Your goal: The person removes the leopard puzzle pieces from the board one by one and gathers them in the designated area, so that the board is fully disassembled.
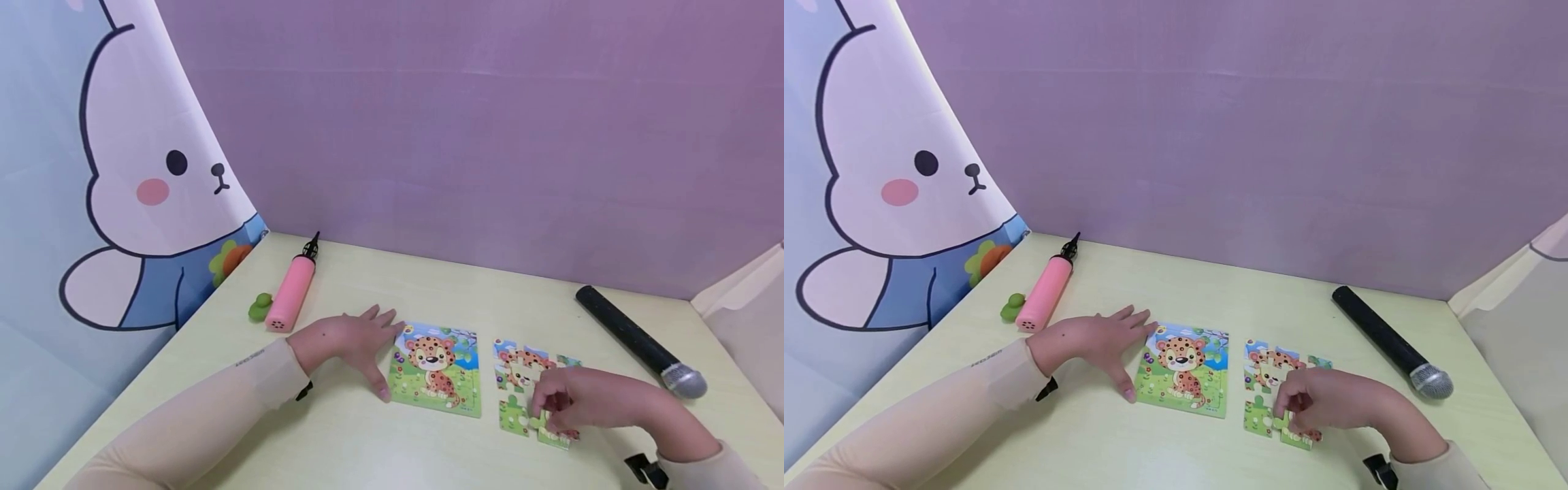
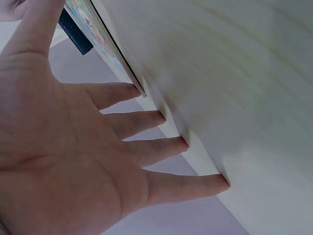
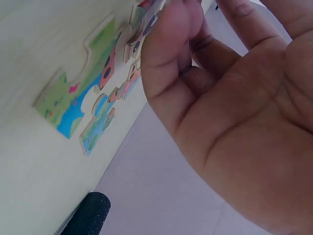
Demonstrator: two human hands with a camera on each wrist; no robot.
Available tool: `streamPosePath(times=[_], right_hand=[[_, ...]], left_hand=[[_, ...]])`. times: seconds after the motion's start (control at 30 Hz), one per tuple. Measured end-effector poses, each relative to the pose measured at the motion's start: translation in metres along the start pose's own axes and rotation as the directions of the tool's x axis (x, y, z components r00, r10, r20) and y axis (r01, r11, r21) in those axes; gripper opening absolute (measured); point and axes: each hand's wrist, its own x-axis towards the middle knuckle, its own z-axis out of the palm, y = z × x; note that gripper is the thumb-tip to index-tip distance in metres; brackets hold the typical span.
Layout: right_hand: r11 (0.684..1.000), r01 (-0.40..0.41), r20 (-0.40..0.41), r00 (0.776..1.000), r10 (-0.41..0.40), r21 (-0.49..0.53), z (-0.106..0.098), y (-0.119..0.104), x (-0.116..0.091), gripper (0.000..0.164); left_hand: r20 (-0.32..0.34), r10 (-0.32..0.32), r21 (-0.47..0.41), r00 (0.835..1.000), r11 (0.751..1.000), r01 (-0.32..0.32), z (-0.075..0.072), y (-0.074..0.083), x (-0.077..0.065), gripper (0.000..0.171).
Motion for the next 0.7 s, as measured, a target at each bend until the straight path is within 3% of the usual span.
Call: streamPosePath(times=[0.27,0.5,0.7], right_hand=[[0.999,-0.037,-0.039,0.999,0.035,-0.037,-0.001,-0.002,-0.001,0.020],[0.982,-0.064,-0.164,0.986,0.034,-0.178,-0.007,-0.012,-0.005,0.013],[0.972,-0.049,-0.299,0.954,-0.023,-0.232,-0.018,-0.030,-0.004,0.016]], left_hand=[[-0.005,0.010,0.003,1.000,1.000,-0.010,0.000,-0.001,0.000,0.139],[-0.005,0.011,0.000,1.000,1.000,-0.011,-0.001,0.000,-0.002,0.139],[-0.003,0.014,0.002,1.000,1.000,-0.014,-0.001,0.000,-0.002,0.138]])
